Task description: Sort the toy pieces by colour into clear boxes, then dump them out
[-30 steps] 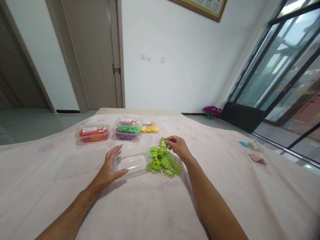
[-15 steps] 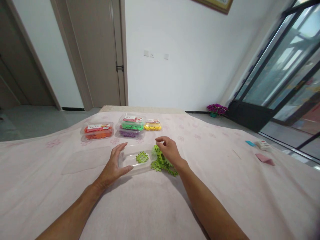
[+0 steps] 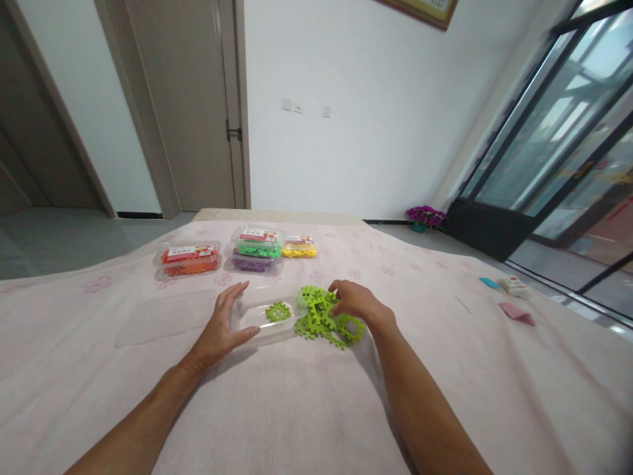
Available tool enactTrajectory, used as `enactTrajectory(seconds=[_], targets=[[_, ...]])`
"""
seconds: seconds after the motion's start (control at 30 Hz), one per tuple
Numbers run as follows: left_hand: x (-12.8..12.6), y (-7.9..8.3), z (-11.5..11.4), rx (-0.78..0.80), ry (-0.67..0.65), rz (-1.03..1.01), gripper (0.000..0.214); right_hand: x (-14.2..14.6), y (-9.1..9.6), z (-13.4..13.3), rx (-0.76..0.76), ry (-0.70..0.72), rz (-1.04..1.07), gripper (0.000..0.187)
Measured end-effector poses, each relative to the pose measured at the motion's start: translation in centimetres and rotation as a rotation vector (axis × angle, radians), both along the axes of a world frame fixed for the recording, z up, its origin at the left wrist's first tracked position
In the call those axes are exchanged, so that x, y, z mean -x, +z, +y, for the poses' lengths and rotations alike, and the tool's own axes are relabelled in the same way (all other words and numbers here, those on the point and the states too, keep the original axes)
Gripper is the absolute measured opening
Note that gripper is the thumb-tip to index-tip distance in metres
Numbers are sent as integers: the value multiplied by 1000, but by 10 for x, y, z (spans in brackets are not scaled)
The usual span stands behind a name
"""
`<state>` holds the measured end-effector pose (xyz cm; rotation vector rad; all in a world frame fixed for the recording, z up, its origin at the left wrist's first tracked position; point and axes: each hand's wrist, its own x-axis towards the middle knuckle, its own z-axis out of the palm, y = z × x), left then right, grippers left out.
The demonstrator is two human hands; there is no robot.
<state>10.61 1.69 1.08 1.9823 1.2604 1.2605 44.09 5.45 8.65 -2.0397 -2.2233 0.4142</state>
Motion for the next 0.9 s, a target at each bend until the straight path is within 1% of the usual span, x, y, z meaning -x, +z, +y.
enactTrajectory(seconds=[0.13, 0.17, 0.23, 0.3, 0.33, 0.43, 0.53, 0.63, 0.73, 0.83, 0.9], targets=[[0, 0, 1, -4, 2, 1, 79, -3, 2, 2, 23, 26, 41, 45], [0, 0, 1, -3, 3, -1, 79, -3, 3, 1, 33, 44, 41, 45], [0, -1, 1, -3, -5, -3, 79, -4, 3, -1, 34, 83, 10, 53], [0, -2, 1, -11, -18, -13, 80, -4, 2, -4, 12, 90, -46, 61], [0, -2, 1, -14, -22, -22, 80, -3, 1, -5, -1, 80, -74, 62], [0, -3, 1, -6, -31, -63, 79, -2, -2, -6, -13, 53, -123, 51], [0, -2, 1, 26, -50, -91, 79, -4, -4, -4, -28, 57, -118, 41], [-1, -1, 0, 30, -47, -95, 79, -11, -1, 0, -76, 48, 6, 29], [-2, 0, -1, 43, -46, -102, 80, -16, 3, 2, -127, 47, 218, 14], [-2, 0, -1, 77, -50, -107, 83, -9, 4, 4, -201, 21, 483, 14], [-2, 0, -1, 86, -51, -115, 84, 4, 2, 4, -233, 0, 703, 17]])
